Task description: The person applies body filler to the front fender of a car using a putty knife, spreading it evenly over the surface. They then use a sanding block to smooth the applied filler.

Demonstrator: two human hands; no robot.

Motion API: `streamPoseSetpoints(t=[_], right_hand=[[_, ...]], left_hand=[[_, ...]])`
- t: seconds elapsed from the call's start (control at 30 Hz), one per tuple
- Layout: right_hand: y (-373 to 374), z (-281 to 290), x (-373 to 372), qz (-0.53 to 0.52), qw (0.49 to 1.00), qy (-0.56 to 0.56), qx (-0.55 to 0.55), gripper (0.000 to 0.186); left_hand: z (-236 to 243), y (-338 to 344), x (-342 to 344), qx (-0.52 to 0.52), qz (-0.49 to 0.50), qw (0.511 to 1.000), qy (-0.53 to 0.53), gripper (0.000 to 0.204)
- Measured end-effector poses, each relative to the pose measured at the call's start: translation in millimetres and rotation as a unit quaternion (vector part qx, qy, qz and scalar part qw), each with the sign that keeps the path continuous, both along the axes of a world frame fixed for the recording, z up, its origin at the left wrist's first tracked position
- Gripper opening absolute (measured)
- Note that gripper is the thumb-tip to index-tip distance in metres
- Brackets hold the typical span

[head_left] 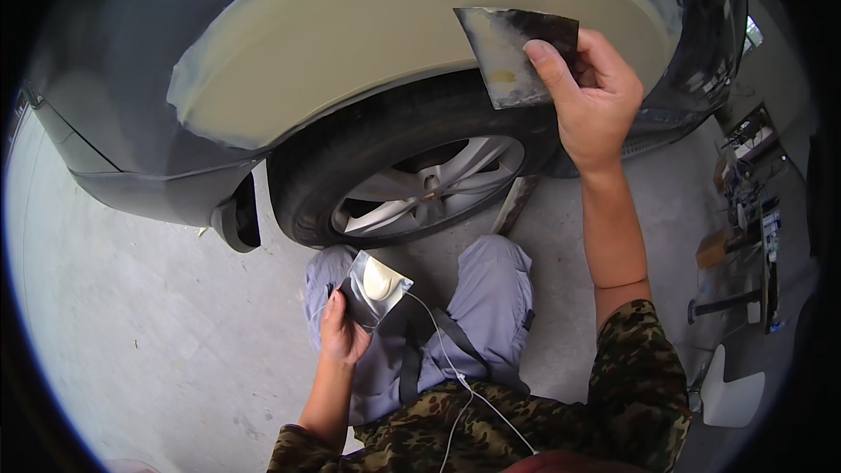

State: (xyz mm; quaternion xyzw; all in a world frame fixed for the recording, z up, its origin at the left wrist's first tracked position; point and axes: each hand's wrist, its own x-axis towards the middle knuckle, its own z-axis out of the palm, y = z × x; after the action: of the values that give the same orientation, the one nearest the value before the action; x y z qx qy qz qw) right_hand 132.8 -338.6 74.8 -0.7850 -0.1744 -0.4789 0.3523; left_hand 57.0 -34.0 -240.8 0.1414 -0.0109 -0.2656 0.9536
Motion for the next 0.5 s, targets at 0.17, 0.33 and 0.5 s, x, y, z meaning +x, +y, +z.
streamPoseSetpoints(t=[0.17, 0.33, 0.5], right_hand=[[12.3, 0.6, 1.2, -0.029, 0.999, -0.016, -0.039, 0.017], [21.5, 2.8, 2.3, -0.028, 0.997, -0.022, -0.061, 0.017], [29.0, 3.4, 5.4, -0.023, 0.998, -0.028, -0.059, 0.017]], left_hand=[[5.5, 3.1, -4.7, -0.007, -0.004, 1.000, -0.019, 0.055], [16.4, 5.7, -14.1, -0.028, -0.003, 1.000, -0.011, 0.056], [21.5, 7.6, -20.1, -0.040, -0.010, 0.999, -0.008, 0.054]])
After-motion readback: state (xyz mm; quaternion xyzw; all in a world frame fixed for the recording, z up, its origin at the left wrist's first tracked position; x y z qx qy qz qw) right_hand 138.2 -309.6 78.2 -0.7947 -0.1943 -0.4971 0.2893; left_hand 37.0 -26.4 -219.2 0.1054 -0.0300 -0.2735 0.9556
